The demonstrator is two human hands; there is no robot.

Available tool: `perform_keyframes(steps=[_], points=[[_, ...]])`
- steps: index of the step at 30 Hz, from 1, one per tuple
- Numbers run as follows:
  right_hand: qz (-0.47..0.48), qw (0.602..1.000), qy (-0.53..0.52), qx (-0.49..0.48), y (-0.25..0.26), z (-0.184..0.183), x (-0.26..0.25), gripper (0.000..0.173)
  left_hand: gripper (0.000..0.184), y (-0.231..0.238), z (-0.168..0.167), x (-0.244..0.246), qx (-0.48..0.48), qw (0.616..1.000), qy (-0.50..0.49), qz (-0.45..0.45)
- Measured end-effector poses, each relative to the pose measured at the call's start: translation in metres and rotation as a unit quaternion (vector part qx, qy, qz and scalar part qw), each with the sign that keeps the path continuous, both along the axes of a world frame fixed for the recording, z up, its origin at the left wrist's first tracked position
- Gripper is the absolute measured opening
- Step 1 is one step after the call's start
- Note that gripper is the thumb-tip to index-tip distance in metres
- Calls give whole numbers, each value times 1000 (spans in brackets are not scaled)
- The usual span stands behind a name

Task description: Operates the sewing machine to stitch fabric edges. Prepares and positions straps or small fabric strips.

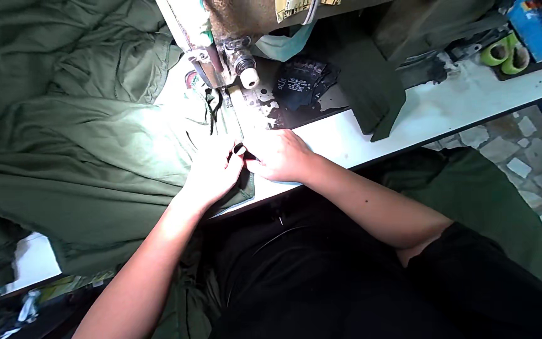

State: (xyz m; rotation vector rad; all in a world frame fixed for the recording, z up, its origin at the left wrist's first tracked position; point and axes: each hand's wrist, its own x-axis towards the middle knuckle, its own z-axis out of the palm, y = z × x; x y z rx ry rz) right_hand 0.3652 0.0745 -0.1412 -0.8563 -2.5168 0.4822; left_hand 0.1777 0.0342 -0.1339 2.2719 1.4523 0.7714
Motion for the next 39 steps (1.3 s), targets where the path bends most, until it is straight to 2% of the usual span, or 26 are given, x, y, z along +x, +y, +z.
perform_keyframes(steps=[2, 5, 7, 9, 11, 12, 14, 16, 19, 22, 27, 30, 36, 39], points=[[0, 1000, 1, -9, -1, 1, -2, 22, 25, 0, 0, 0, -11, 1000, 4, 4], [-7, 999, 26, 34, -1, -9, 3, 25, 28, 0, -1, 1, 2, 1000, 2, 11], [-40, 998, 36, 25, 0, -13, 13, 29, 29, -1, -1, 1, 14, 1000, -5, 16], [-76, 991, 104, 26, 0, -16, 16, 30, 29, -3, -4, 1, 19, 1000, -11, 19], [-75, 984, 163, -2, -8, -14, 9, 40, 24, -5, -6, 1, 23, 1000, -14, 9], [-56, 981, 187, -10, -14, -14, 3, 39, 20, -7, -7, 1, 28, 1000, -12, 2], [-12, 974, 226, -9, -22, -14, -5, 22, 19, -11, -8, 2, 54, 998, 14, -21], [13, 972, 234, 1, -28, -7, 1, 15, 19, -13, -13, 1, 88, 994, 43, -45], [83, 974, 203, -49, -42, 7, 28, 9, 24, -16, -23, -4, 87, 993, 54, -49], [119, 983, 79, -112, -52, 13, 51, 14, 30, -18, -26, -6, 84, 996, 29, -30], [30, 998, 59, 19, -45, -6, 38, 17, 29, -21, -30, -4, 112, 993, 22, -13], [20, 999, 9, 41, -45, -9, 22, 36, 27, -23, -30, -2, 117, 992, 41, -14], [30, 996, -31, 80, -46, -12, 23, 28, 24, -24, -24, -1, 86, 994, 70, -12], [34, 994, -26, 100, -45, -16, 23, 27, 19, -17, -24, -4, 104, 992, 68, -23]])
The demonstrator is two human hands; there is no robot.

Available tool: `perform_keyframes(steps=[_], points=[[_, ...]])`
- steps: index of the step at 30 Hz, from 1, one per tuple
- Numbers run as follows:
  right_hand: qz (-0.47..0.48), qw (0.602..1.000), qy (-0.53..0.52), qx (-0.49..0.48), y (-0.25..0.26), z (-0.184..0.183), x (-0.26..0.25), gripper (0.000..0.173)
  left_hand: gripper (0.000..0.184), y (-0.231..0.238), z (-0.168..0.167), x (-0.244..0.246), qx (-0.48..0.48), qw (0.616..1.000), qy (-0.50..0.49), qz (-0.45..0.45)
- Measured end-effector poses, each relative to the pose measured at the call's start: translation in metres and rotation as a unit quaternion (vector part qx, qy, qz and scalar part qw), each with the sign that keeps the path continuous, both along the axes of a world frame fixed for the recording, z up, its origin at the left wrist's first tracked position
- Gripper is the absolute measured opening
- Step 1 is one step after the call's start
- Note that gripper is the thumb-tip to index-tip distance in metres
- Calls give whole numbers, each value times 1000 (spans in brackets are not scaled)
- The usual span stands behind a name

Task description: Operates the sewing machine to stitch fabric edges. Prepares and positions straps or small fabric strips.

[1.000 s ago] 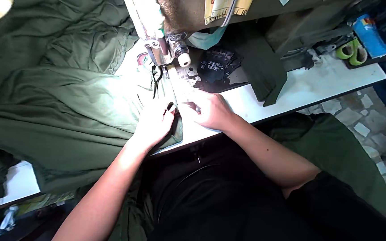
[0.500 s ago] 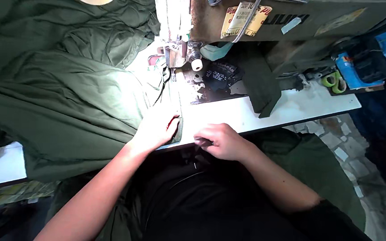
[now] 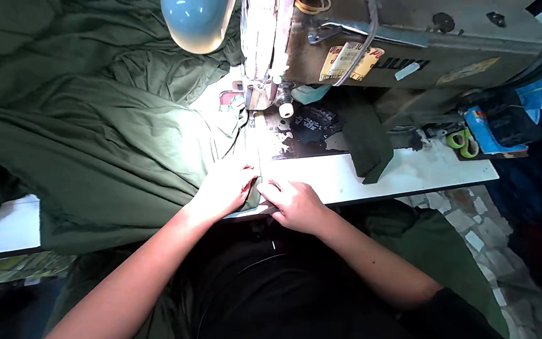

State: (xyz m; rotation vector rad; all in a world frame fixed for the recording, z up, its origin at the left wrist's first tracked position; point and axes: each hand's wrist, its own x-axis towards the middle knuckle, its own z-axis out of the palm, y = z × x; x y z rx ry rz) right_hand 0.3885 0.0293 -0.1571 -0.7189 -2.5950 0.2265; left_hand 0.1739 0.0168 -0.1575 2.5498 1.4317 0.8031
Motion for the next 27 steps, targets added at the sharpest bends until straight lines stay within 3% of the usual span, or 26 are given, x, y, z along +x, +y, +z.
perform_keyframes(steps=[10, 27], points=[[17, 1000, 0, -17, 1, -2, 1, 25, 20, 4, -2, 3, 20, 1000, -5, 6], [19, 999, -28, -24, 3, 6, -2, 30, 36, -2, -6, -4, 62, 998, 15, -17]])
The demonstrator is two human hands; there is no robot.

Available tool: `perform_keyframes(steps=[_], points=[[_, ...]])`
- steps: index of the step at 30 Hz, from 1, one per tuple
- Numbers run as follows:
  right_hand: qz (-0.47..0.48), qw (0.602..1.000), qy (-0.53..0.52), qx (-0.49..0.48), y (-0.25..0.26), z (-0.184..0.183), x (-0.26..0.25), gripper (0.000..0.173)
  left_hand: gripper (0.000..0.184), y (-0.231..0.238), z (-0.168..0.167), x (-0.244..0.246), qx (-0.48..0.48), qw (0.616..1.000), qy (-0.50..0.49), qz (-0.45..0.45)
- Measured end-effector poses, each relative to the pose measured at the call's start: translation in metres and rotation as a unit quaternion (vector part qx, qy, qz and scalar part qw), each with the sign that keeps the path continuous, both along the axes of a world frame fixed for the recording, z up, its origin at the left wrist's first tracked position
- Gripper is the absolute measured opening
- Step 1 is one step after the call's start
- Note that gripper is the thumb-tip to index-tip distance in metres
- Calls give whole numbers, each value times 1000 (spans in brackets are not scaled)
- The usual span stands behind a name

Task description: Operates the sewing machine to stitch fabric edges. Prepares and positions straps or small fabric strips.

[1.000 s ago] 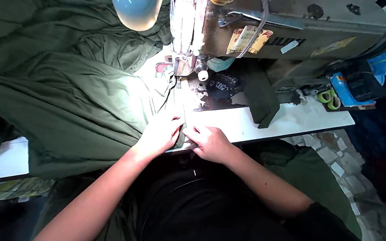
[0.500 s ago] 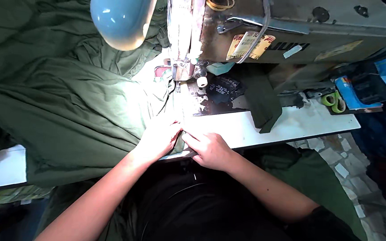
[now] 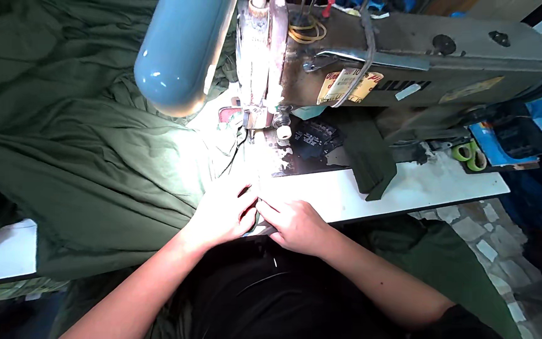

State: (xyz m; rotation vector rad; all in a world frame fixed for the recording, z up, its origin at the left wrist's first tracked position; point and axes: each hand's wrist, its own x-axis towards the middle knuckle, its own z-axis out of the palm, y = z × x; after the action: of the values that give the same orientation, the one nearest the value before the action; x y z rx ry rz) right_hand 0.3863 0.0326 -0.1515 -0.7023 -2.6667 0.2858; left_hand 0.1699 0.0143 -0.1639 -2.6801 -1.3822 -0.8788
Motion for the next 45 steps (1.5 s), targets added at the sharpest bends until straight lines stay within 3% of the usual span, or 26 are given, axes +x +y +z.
perform_keyframes(steps=[8, 13, 15, 20, 24, 28, 45], points=[[-14, 999, -13, -50, 3, 7, 0, 32, 37, 5, 0, -1, -10, 1000, 6, 9], [-105, 987, 76, -93, 12, 24, 32, 31, 37, 14, -3, -2, -7, 1000, 8, 21], [-173, 977, 117, -52, 21, 32, 58, 38, 35, 18, -2, -3, -10, 1000, 2, 23], [-346, 912, 191, 110, 63, 42, 148, 29, 31, 30, -1, -4, 4, 1000, -8, 17], [-446, 856, 187, 183, 97, 23, 202, 33, 31, 37, 2, -6, -6, 1000, -3, 19], [-465, 856, 139, 177, 103, -14, 214, 51, 32, 48, 6, -8, -11, 1000, 2, 23], [-480, 842, 160, 183, 100, -19, 210, 45, 33, 93, 13, -15, -10, 998, -1, 59]])
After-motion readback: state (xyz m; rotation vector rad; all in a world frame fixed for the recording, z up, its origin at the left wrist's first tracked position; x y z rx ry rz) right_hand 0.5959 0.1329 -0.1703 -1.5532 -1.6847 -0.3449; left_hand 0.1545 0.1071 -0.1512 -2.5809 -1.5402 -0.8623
